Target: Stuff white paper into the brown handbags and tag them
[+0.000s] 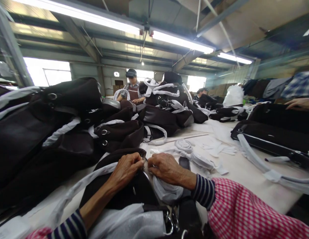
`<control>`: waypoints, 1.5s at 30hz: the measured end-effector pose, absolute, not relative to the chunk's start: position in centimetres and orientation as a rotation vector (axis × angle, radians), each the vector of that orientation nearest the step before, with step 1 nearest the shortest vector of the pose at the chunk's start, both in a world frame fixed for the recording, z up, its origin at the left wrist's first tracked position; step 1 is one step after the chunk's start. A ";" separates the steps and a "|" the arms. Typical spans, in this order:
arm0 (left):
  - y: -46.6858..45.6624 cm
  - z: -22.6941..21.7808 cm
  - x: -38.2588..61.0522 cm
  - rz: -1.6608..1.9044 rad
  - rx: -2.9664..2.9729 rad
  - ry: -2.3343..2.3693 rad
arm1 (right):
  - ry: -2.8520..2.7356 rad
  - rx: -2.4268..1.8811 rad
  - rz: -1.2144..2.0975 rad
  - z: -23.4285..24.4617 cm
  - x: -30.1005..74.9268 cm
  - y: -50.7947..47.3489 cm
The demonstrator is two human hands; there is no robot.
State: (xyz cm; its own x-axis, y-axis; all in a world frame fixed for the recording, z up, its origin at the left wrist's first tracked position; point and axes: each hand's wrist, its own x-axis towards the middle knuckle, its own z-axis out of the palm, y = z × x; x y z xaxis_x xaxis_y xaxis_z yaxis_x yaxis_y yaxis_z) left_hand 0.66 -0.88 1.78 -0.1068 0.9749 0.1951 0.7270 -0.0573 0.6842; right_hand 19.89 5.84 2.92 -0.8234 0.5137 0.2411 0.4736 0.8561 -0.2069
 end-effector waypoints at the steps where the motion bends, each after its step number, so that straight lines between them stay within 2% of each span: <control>1: -0.9 1.8 0.7 0.962 1.799 1.860 | -2.733 -0.748 0.222 3.1 20.0 5.8; 16: -0.9 1.4 0.8 1.033 1.710 1.905 | -2.746 -0.920 0.316 6.6 21.6 5.9; 34: -0.8 1.2 0.9 1.047 1.744 1.936 | -2.880 -0.920 0.129 8.1 21.1 4.9; 45: -0.7 1.1 1.0 1.046 1.773 1.949 | -2.888 -0.917 0.129 7.1 20.5 4.8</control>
